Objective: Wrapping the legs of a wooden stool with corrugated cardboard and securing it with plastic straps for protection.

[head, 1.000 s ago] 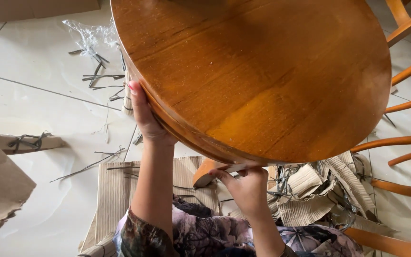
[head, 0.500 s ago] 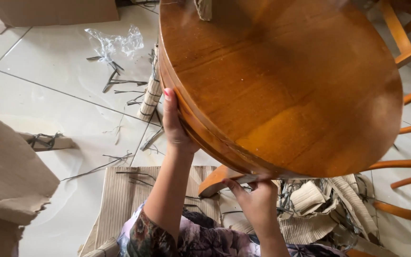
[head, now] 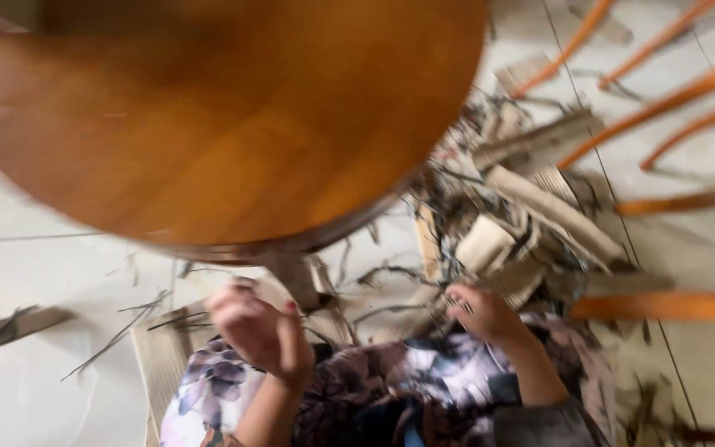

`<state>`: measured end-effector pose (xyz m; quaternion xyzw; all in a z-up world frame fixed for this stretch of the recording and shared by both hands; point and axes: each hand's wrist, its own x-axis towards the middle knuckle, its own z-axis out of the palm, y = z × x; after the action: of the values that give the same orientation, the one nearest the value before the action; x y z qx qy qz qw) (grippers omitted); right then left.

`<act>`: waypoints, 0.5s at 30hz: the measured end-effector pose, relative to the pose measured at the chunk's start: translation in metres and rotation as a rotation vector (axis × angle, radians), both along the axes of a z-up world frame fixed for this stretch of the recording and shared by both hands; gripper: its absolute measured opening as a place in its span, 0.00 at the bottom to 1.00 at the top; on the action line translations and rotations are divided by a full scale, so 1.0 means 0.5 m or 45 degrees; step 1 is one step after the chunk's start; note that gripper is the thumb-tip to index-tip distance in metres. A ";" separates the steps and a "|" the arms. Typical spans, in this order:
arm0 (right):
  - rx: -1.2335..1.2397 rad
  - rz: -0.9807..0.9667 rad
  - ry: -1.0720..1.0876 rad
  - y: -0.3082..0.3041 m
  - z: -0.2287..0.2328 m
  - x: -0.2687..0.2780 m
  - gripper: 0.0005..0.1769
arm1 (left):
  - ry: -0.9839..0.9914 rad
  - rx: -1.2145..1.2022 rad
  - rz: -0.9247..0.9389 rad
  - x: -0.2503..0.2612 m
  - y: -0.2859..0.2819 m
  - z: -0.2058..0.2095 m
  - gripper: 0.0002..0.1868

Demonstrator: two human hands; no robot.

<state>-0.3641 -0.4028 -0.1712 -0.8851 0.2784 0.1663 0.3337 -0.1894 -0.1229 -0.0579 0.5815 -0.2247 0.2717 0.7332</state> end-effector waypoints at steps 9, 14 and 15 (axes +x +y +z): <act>0.236 0.006 -0.297 -0.033 0.065 0.049 0.15 | -0.188 1.514 -1.102 -0.144 -0.201 -0.149 0.12; 0.198 -0.134 -0.272 -0.126 -0.048 0.054 0.14 | -0.067 1.920 -1.180 -0.138 -0.232 -0.316 0.17; 0.206 -0.246 -0.271 -0.144 -0.064 0.052 0.14 | 0.074 2.045 -1.180 -0.135 -0.241 -0.313 0.18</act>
<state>-0.3381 -0.4748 -0.2033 -0.8371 0.3110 0.0606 0.4460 -0.2567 -0.2432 -0.2145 0.7736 -0.5371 -0.3005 0.1510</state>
